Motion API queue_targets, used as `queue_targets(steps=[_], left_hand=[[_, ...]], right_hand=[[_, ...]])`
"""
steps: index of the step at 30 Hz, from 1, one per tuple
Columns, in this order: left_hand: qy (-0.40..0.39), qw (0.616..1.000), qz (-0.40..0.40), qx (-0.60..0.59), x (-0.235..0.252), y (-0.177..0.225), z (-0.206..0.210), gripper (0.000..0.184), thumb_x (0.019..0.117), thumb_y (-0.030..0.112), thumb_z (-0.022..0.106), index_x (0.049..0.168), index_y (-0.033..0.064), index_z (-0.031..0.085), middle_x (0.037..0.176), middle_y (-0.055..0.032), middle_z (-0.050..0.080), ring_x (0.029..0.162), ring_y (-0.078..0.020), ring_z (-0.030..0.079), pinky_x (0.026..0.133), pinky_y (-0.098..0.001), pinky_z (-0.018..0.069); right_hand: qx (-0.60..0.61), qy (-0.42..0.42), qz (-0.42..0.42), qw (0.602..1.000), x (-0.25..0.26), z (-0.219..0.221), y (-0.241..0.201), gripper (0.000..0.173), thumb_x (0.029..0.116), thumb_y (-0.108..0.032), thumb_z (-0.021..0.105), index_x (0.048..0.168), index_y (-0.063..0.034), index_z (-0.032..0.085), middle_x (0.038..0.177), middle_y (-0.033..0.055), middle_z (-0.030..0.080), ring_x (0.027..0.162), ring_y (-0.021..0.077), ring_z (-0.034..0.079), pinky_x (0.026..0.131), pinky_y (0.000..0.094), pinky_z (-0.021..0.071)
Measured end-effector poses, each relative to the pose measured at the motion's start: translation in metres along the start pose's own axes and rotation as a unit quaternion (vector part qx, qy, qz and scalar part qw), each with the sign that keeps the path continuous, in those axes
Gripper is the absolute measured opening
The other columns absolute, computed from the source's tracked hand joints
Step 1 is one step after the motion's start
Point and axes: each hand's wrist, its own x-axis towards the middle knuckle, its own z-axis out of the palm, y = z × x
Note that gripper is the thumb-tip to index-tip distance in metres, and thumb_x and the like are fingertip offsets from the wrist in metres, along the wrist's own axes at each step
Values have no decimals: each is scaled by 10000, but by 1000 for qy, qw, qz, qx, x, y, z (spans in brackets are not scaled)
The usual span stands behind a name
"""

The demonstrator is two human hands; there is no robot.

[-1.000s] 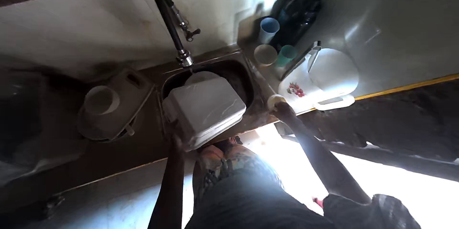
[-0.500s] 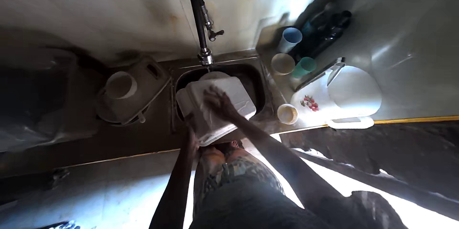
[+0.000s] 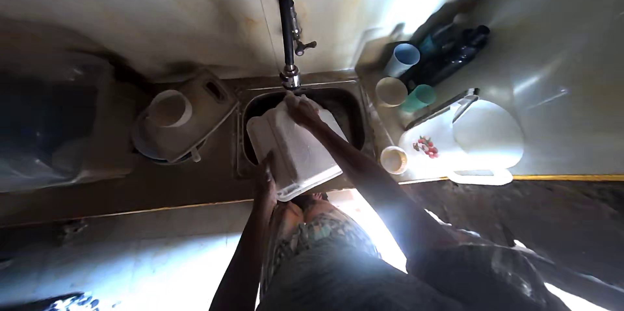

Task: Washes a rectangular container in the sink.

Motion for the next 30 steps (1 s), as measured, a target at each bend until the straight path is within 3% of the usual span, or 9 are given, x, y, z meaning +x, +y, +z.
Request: queue_targets(steps=[3, 8, 12, 17, 20, 22, 25, 28, 30], left_hand=[[-4, 1000, -17, 21, 6, 10, 1, 455, 1103, 249, 448, 1422, -74, 481, 1403, -261, 536, 1272, -293, 536, 1085, -445, 429], [-17, 1000, -2, -5, 26, 6, -13, 426, 1106, 261, 437, 1417, -23, 502, 1331, -199, 587, 1168, -228, 584, 1005, -409, 490], [-31, 996, 27, 82, 2, 19, -3, 374, 1098, 154, 439, 1341, -114, 539, 1307, -282, 583, 1198, -301, 567, 1054, -448, 443], [14, 997, 60, 50, -6, 31, 8, 356, 1082, 212, 501, 1157, -111, 630, 1082, -217, 648, 1002, -200, 605, 934, -376, 490], [5, 993, 73, 93, -7, 24, -1, 369, 1101, 132, 411, 1297, -147, 552, 1262, -297, 602, 1177, -282, 576, 1050, -402, 437], [-14, 989, 67, 132, -5, 15, -12, 379, 1075, 12, 379, 1400, -170, 445, 1389, -337, 515, 1306, -339, 508, 1128, -414, 379], [16, 991, 77, 104, 9, 6, -22, 381, 1095, 64, 361, 1368, -169, 489, 1361, -339, 537, 1272, -340, 529, 1109, -428, 393], [31, 989, 94, 111, 11, 9, -29, 404, 1105, 94, 337, 1382, -158, 491, 1396, -339, 523, 1323, -361, 502, 1136, -445, 363], [25, 979, 117, 165, 8, 12, -32, 416, 1093, 57, 325, 1421, -163, 456, 1443, -358, 486, 1391, -405, 455, 1184, -462, 317]], right_hand=[[14, -20, -41, 999, -40, 14, -18, 503, 1096, -357, 451, 1558, -159, 453, 1648, 136, 358, 1542, 369, 277, 1208, 707, 165], [-101, -106, -167, 975, -143, 34, -29, 543, 1008, -201, 589, 1541, -168, 490, 1702, 130, 235, 1571, 462, 89, 1174, 762, 141], [-98, -58, -123, 986, -117, 13, -29, 540, 998, -263, 624, 1525, -213, 516, 1721, 140, 152, 1557, 500, 95, 1136, 780, 213], [-158, -13, -75, 985, -44, -19, -65, 428, 1001, -231, 583, 1429, -222, 582, 1615, 188, 361, 1495, 435, 316, 1042, 730, 379], [-304, -3, -157, 940, -60, 14, -68, 511, 993, -255, 620, 1456, -50, 555, 1581, 234, 421, 1536, 464, 219, 1160, 790, 105], [-326, -20, -285, 901, -86, 40, -59, 495, 951, -286, 707, 1353, -4, 639, 1527, 288, 469, 1513, 504, 256, 1187, 774, 51], [-288, -88, -305, 904, -83, 27, -74, 368, 991, -176, 641, 1338, -54, 658, 1403, 224, 608, 1432, 414, 444, 1245, 615, 183], [-238, 0, -297, 925, -54, 0, -86, 336, 1002, -128, 583, 1316, -55, 677, 1210, 218, 699, 1197, 392, 626, 1083, 546, 413], [-254, 34, -301, 919, -41, 1, -83, 287, 998, -173, 592, 1249, -99, 710, 1245, 180, 685, 1235, 376, 597, 1059, 558, 426]])
